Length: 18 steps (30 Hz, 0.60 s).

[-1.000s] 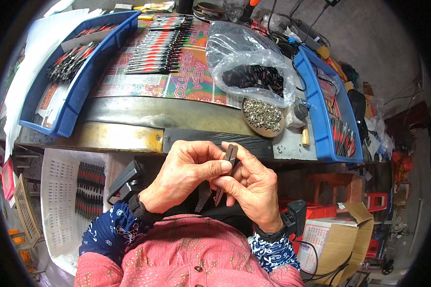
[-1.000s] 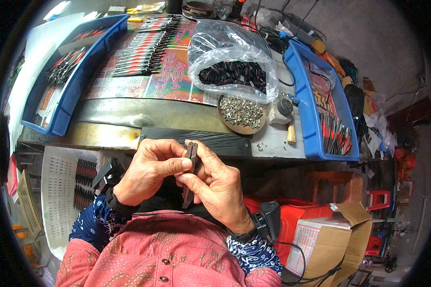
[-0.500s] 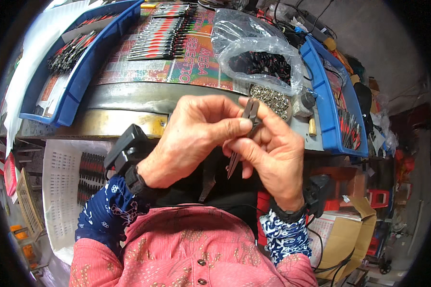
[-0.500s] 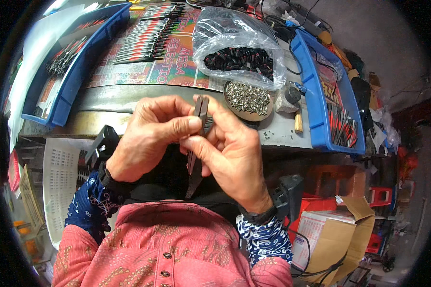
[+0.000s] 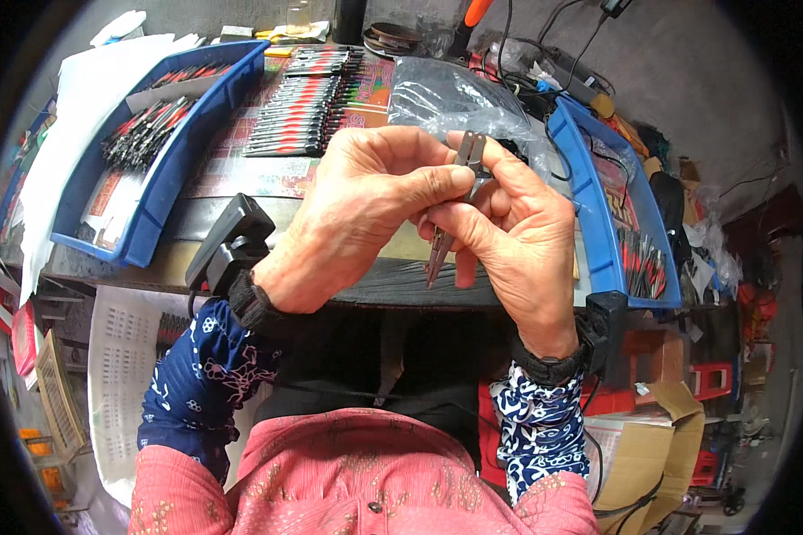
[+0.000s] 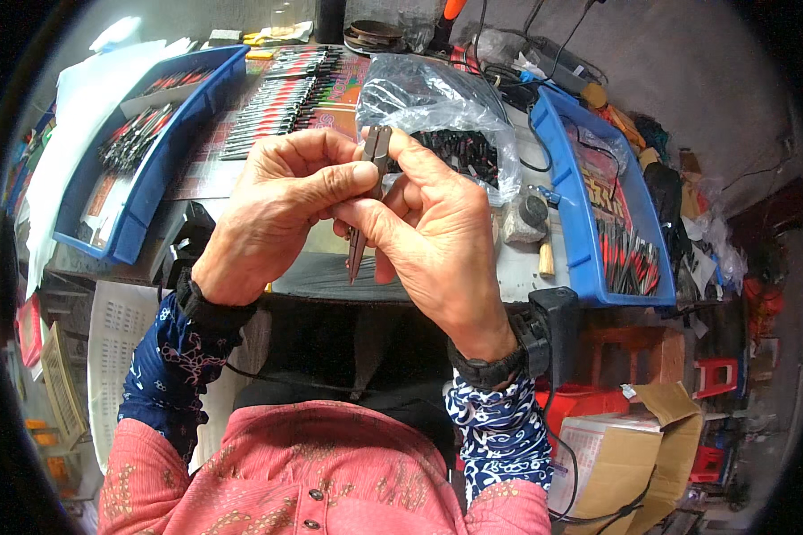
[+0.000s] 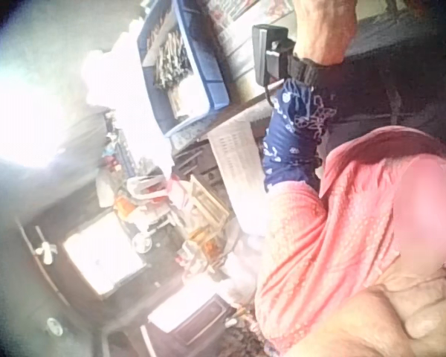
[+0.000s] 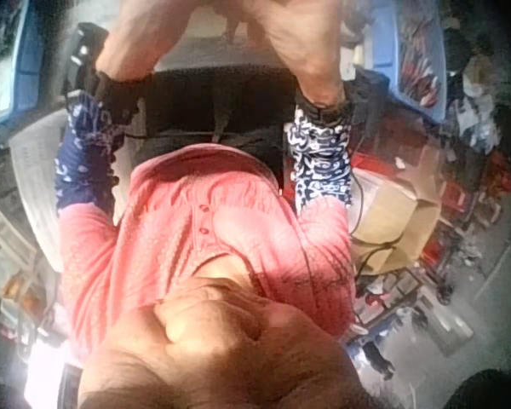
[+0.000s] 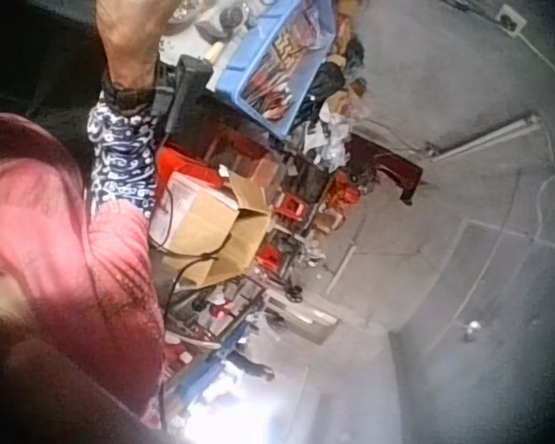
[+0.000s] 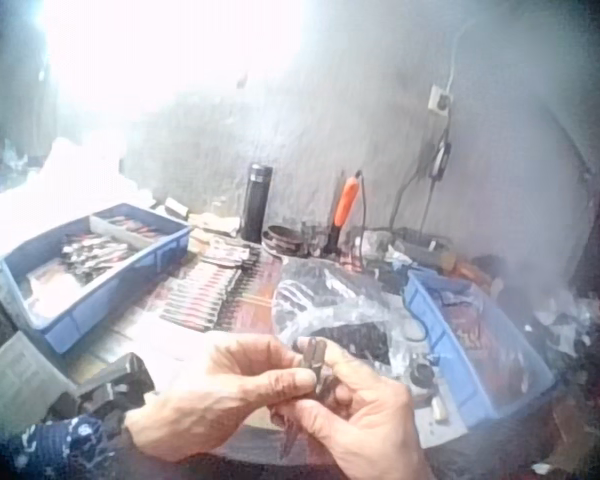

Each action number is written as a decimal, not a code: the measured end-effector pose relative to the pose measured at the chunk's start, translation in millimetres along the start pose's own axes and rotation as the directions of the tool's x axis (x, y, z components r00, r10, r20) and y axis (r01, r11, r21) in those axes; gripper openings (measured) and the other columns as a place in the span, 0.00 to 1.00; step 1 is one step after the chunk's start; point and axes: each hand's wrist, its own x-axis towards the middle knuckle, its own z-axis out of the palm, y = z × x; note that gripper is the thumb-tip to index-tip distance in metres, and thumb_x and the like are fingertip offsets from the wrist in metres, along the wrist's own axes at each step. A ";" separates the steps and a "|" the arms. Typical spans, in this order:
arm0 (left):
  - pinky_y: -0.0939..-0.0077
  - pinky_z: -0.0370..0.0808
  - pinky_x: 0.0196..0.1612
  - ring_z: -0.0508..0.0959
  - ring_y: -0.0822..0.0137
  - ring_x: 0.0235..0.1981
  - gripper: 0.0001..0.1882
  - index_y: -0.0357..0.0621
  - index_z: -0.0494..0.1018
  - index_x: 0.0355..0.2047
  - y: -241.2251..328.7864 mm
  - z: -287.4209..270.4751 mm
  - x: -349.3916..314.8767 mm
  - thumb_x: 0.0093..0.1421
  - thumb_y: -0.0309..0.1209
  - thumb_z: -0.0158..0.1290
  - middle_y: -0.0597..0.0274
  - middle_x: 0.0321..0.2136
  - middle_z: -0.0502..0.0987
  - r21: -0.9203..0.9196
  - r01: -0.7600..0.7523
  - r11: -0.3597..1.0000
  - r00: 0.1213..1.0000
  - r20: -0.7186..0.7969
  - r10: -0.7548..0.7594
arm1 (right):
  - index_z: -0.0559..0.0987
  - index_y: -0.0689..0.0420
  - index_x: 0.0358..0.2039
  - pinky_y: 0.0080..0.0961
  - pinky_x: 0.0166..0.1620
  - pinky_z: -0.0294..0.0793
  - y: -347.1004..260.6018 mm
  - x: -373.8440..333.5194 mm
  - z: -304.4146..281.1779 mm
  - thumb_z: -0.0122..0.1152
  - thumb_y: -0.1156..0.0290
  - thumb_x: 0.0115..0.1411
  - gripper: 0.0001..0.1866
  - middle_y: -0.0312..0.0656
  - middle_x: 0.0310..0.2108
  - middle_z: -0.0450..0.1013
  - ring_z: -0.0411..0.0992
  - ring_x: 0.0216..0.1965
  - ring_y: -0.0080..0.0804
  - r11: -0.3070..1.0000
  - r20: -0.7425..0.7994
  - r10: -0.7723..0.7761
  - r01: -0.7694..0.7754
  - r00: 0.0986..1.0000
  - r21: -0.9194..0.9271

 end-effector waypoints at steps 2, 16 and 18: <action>0.85 0.74 0.30 0.77 0.78 0.26 0.08 0.40 0.77 0.35 0.0 -0.7 2.3 0.59 0.31 0.61 0.67 0.27 0.78 0.012 -0.001 1.000 1.000 -0.001 0.001 | 0.70 0.65 0.56 0.11 0.18 0.65 0.8 2.0 -0.8 0.64 0.75 0.59 0.25 0.39 0.24 0.78 0.71 0.20 0.14 1.000 0.008 0.001 -0.002 1.000 0.004; 0.84 0.72 0.24 0.76 0.77 0.23 0.09 0.38 0.76 0.33 -8.0 -5.4 -0.6 0.59 0.31 0.60 0.66 0.25 0.78 0.100 -0.003 0.995 1.000 0.011 0.002 | 0.71 0.63 0.54 0.09 0.18 0.66 9.5 -3.5 0.1 0.61 0.76 0.60 0.21 0.39 0.27 0.78 0.75 0.24 0.16 0.996 0.040 -0.001 -0.003 0.999 0.093; 0.84 0.72 0.24 0.76 0.77 0.23 0.09 0.38 0.76 0.33 -9.3 -5.3 -2.5 0.59 0.31 0.60 0.66 0.25 0.78 0.088 0.012 0.996 1.000 0.006 -0.013 | 0.70 0.62 0.55 0.09 0.19 0.66 11.8 -5.6 0.2 0.62 0.76 0.60 0.23 0.39 0.28 0.78 0.75 0.25 0.16 0.995 0.050 -0.004 -0.001 0.999 0.100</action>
